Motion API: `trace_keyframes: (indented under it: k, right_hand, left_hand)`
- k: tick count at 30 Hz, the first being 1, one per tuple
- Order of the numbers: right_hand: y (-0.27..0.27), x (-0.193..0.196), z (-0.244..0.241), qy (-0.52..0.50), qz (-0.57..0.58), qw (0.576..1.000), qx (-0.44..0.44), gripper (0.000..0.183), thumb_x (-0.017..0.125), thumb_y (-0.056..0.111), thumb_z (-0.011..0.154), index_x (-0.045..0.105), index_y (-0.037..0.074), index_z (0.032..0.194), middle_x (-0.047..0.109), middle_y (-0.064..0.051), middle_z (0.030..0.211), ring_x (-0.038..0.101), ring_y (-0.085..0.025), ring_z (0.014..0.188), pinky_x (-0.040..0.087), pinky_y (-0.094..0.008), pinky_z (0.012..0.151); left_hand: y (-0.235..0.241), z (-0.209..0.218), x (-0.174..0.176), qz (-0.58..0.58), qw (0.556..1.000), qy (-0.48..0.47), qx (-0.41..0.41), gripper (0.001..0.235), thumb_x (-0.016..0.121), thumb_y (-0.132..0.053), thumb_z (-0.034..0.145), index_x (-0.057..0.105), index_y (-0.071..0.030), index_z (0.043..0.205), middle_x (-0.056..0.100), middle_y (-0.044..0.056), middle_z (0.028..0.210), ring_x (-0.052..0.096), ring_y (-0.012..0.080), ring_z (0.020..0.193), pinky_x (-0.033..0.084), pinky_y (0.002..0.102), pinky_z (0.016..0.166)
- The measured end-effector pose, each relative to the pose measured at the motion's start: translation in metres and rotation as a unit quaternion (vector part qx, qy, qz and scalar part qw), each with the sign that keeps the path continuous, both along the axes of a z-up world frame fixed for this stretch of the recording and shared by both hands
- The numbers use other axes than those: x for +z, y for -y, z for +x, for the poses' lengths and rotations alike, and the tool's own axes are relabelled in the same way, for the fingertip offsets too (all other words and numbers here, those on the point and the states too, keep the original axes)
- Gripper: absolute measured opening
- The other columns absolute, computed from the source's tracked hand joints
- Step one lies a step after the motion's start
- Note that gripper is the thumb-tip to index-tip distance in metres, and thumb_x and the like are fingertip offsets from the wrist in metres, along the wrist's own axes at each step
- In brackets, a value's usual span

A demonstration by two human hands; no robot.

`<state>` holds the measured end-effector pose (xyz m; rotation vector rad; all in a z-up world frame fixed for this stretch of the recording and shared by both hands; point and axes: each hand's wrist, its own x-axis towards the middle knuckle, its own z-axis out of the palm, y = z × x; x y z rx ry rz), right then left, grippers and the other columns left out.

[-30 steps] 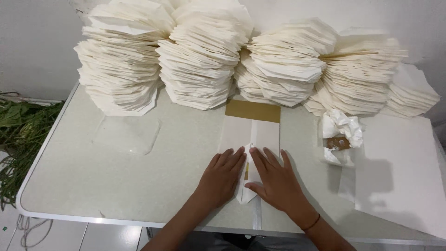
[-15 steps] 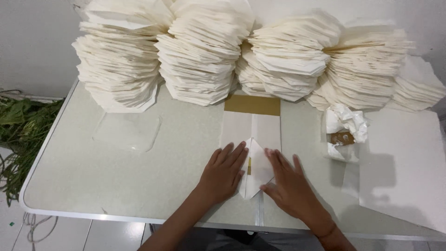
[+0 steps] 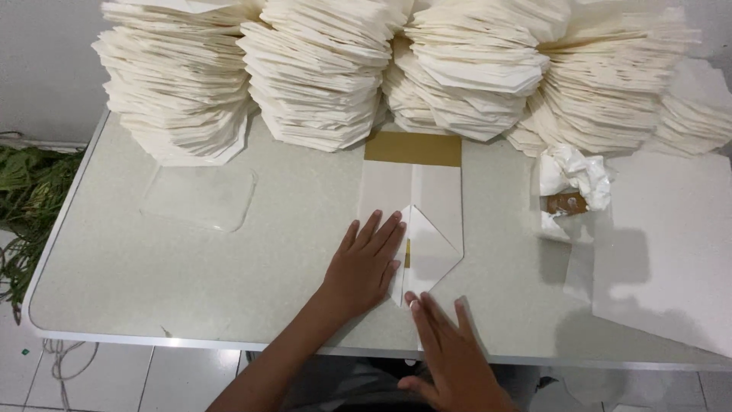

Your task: Folding a white paper bag using a template on a table

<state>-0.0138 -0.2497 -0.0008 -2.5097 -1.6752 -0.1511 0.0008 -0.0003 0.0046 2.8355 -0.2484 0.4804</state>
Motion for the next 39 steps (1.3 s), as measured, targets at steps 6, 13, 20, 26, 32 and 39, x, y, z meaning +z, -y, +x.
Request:
trace_keyframes:
  k: [6,13,20,26,32,39]
  right_hand:
    - [0.0,0.014,-0.017,-0.038,0.02,0.999,0.005,0.121,0.054,0.086,0.089,0.013,0.0,0.163,0.022,-0.014,0.173,0.023,-0.033,0.159,0.016,-0.066,0.12]
    - [0.001,0.009,-0.004,-0.053,0.024,0.998,0.022,0.115,0.056,0.075,0.09,0.014,-0.005,0.16,0.034,-0.016,0.167,0.033,-0.032,0.154,0.011,-0.072,0.117]
    - [-0.041,0.027,0.014,0.024,0.018,0.999,0.038,0.106,0.041,0.081,0.096,0.021,0.001,0.162,0.033,-0.011,0.168,0.03,-0.032,0.155,0.021,-0.068,0.116]
    - [-0.079,0.03,0.027,-0.035,0.024,0.998,0.036,0.107,0.067,0.068,0.09,0.025,-0.001,0.159,0.037,-0.014,0.165,0.028,-0.033,0.154,0.014,-0.067,0.118]
    - [-0.079,0.026,0.024,-0.063,0.027,0.997,0.03,0.11,0.072,0.064,0.09,0.02,-0.004,0.16,0.037,-0.018,0.163,0.028,-0.034,0.154,0.014,-0.066,0.12]
    - [-0.013,0.02,0.005,0.034,-0.037,0.998,0.033,0.128,0.069,0.09,0.085,0.018,0.003,0.164,0.031,-0.008,0.17,0.026,-0.025,0.157,0.018,-0.067,0.115]
  left_hand:
    - [-0.002,0.003,-0.004,-0.03,0.996,-0.088,-0.01,0.063,0.043,-0.03,0.104,0.027,-0.009,0.162,0.021,0.005,0.171,0.016,0.0315,0.157,0.016,0.053,0.124]
    - [-0.037,0.022,0.01,-0.037,0.986,-0.133,-0.098,0.055,0.041,-0.029,0.106,0.034,-0.009,0.157,0.029,0.007,0.17,0.029,0.0396,0.151,0.031,0.058,0.107]
    - [-0.069,0.04,0.031,-0.08,0.945,-0.268,-0.17,0.077,0.038,0.011,0.093,0.037,-0.029,0.159,0.021,-0.012,0.172,0.031,0.0306,0.147,0.025,0.049,0.107]
    - [-0.072,0.042,0.025,-0.109,0.948,-0.228,-0.194,0.076,0.049,0.003,0.09,0.043,-0.032,0.157,0.022,-0.01,0.172,0.038,0.0287,0.14,0.029,0.048,0.102]
    - [-0.071,0.038,0.03,-0.104,0.947,-0.242,-0.182,0.073,0.047,0.003,0.092,0.044,-0.032,0.155,0.023,-0.008,0.172,0.038,0.0288,0.134,0.028,0.047,0.106]
    - [-0.07,0.034,0.032,-0.117,0.956,-0.196,-0.183,0.075,0.048,0.007,0.086,0.047,-0.026,0.154,0.031,-0.006,0.169,0.044,0.0266,0.119,0.031,0.042,0.097]
